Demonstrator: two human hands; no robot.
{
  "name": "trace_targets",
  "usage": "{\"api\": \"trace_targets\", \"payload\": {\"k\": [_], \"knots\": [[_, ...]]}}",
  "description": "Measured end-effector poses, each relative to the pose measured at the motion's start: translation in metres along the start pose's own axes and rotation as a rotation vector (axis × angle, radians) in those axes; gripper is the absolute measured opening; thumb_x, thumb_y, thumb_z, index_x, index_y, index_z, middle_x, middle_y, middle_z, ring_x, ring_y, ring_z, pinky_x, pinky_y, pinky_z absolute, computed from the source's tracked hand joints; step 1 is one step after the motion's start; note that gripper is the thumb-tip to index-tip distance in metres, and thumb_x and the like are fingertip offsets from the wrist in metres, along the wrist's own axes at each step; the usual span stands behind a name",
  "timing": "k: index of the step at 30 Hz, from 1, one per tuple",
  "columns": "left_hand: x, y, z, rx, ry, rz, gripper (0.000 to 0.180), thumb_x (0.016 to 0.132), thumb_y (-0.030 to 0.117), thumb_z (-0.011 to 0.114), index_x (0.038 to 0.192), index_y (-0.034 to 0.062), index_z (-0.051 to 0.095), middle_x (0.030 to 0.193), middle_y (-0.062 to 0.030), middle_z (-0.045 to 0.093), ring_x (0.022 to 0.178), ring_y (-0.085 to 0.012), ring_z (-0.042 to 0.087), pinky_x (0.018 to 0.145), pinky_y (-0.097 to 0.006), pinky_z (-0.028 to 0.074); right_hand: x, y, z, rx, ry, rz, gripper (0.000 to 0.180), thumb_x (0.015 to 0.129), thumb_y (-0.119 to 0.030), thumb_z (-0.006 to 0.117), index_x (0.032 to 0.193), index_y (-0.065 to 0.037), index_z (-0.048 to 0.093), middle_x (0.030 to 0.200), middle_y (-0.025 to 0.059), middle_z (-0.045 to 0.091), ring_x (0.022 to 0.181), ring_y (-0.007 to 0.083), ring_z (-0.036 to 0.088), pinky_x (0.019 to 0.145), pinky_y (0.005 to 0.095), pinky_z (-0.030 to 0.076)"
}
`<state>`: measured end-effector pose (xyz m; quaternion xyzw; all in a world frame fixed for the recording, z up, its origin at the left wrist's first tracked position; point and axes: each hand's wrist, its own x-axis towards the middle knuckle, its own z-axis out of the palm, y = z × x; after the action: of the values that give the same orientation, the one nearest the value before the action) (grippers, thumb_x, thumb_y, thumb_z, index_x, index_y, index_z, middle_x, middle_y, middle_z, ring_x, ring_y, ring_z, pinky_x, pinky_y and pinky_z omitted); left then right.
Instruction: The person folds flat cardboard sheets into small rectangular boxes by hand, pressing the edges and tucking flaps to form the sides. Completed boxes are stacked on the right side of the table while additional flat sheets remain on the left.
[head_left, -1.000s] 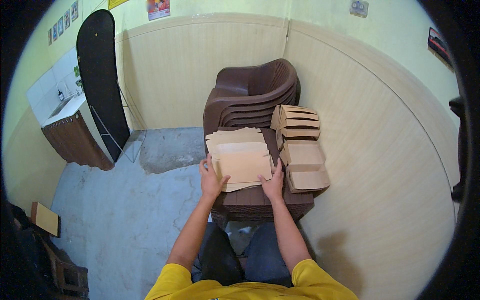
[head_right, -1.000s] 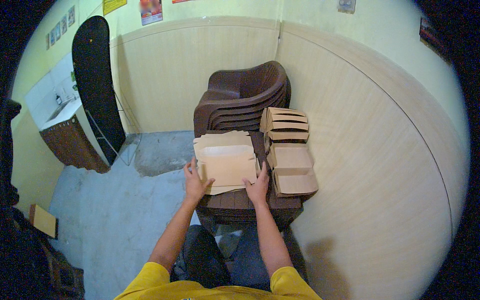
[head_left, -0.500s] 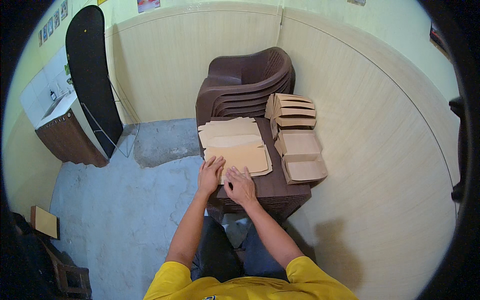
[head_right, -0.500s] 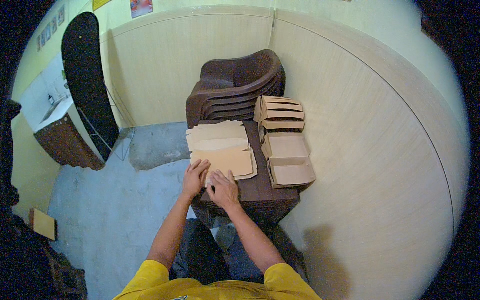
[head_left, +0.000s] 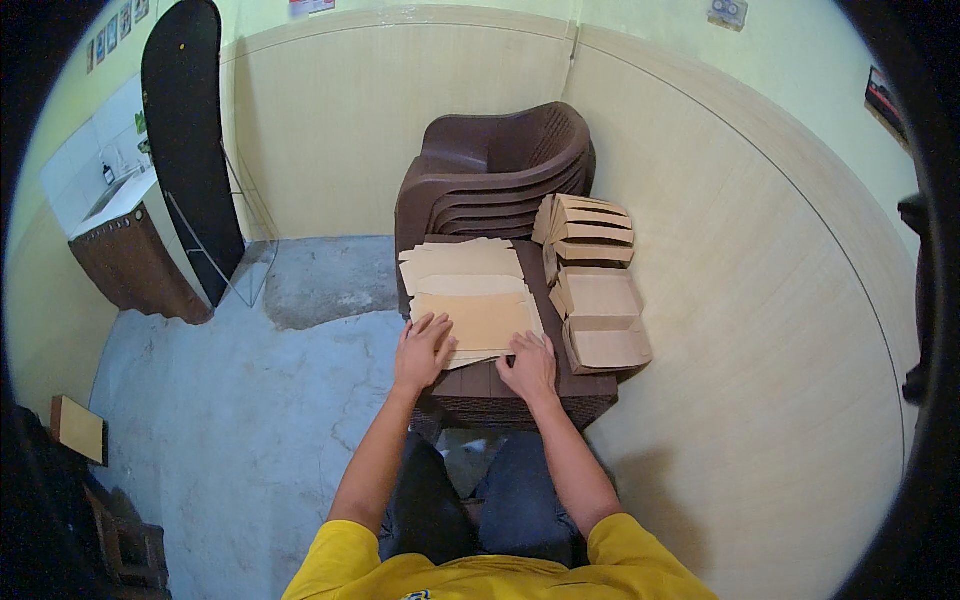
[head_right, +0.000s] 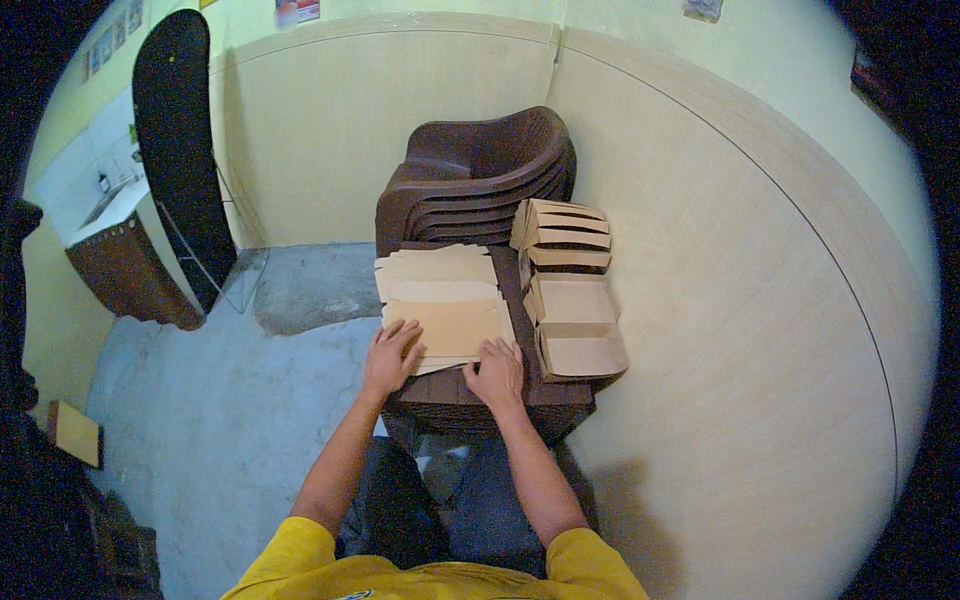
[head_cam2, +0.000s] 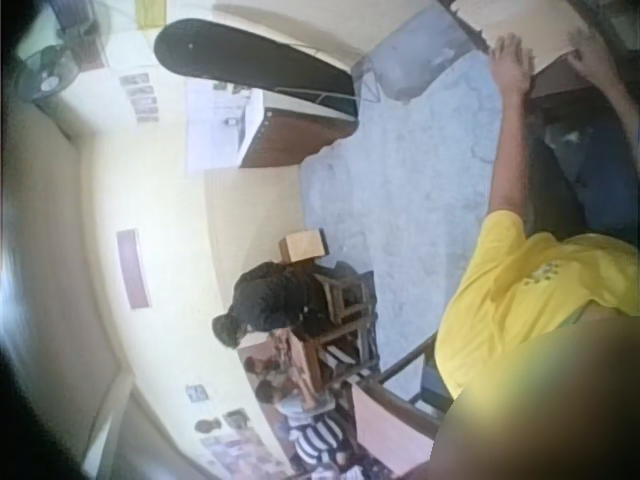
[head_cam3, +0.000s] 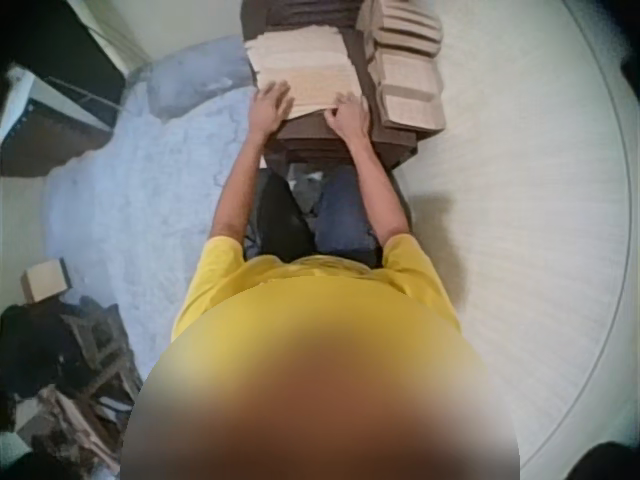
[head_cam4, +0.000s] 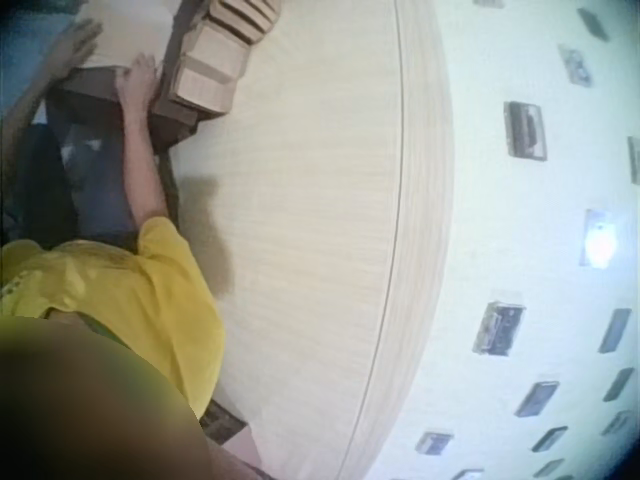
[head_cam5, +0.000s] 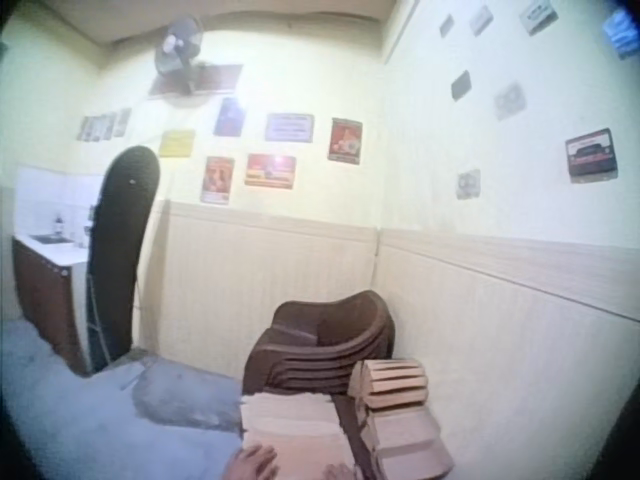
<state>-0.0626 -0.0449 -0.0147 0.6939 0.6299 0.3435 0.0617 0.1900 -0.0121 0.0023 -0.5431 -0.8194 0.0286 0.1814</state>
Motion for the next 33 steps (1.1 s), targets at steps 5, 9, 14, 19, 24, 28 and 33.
{"api": "trace_targets", "payload": {"k": [5,9,14,19,24,28,33], "knots": [[-0.003,0.005,-0.002,0.141,-0.014,0.093,0.063,0.097,0.052,0.065,0.143,0.0097,0.064,0.159,-0.0054,0.057,0.153,-0.0286,0.043,0.131,-0.053,0.023,0.006,-0.008,-0.005,0.004,-0.092,-0.094,0.061,0.099,-0.042,0.069,0.158,-0.038,0.052,0.172,0.0054,0.040,0.159,0.0333,0.034,0.121,0.0789,0.015],[-0.002,0.004,0.001,0.179,-0.006,0.142,0.066,0.096,0.052,0.066,0.147,0.0099,0.059,0.159,-0.0081,0.055,0.153,-0.0296,0.043,0.132,-0.052,0.023,0.005,0.001,-0.010,-0.031,-0.060,-0.202,0.064,0.097,-0.047,0.071,0.158,-0.042,0.051,0.171,0.0025,0.040,0.153,0.0329,0.040,0.118,0.0813,0.015],[-0.005,0.005,0.002,0.164,0.024,0.157,0.062,0.097,0.044,0.067,0.147,0.0070,0.058,0.155,-0.0116,0.057,0.149,-0.0322,0.046,0.130,-0.050,0.028,0.008,0.014,-0.022,0.039,-0.058,-0.306,0.047,0.094,-0.035,0.077,0.140,-0.025,0.072,0.144,0.0007,0.069,0.125,0.0297,0.061,0.113,0.0599,0.040],[-0.008,0.017,0.002,0.214,0.287,0.196,0.046,0.098,0.034,0.070,0.134,0.0059,0.063,0.144,-0.0142,0.062,0.138,-0.0312,0.055,0.121,-0.049,0.039,0.013,0.024,-0.030,0.242,-0.048,-0.236,0.033,0.094,-0.025,0.078,0.125,-0.014,0.080,0.120,0.0094,0.079,0.102,0.0313,0.069,0.096,0.0423,0.055],[-0.013,0.020,-0.009,0.270,-0.037,0.360,0.034,0.096,0.033,0.071,0.118,0.0076,0.064,0.127,-0.0133,0.065,0.121,-0.0302,0.061,0.101,-0.047,0.047,0.024,0.025,-0.035,0.355,0.268,-0.225,0.026,0.100,-0.017,0.069,0.120,-0.003,0.078,0.116,0.0208,0.077,0.103,0.0375,0.070,0.097,0.0452,0.056],[0.005,0.024,-0.005,0.197,-0.325,0.424,0.051,0.100,0.040,0.065,0.138,0.0069,0.059,0.140,-0.0171,0.060,0.132,-0.0351,0.056,0.112,-0.050,0.045,0.023,-0.006,-0.038,0.456,0.347,-0.231,0.029,0.100,-0.009,0.060,0.122,0.004,0.074,0.118,0.0213,0.076,0.115,0.0393,0.070,0.104,0.0433,0.055],[0.016,0.028,0.017,0.403,-0.275,0.338,0.063,0.104,0.050,0.053,0.152,0.0089,0.051,0.156,-0.0178,0.053,0.145,-0.0347,0.048,0.124,-0.051,0.036,-0.023,-0.068,-0.033,0.215,0.302,-0.705,0.042,0.098,-0.017,0.056,0.137,-0.007,0.067,0.140,0.0169,0.067,0.132,0.0378,0.063,0.113,0.0504,0.050]]}}
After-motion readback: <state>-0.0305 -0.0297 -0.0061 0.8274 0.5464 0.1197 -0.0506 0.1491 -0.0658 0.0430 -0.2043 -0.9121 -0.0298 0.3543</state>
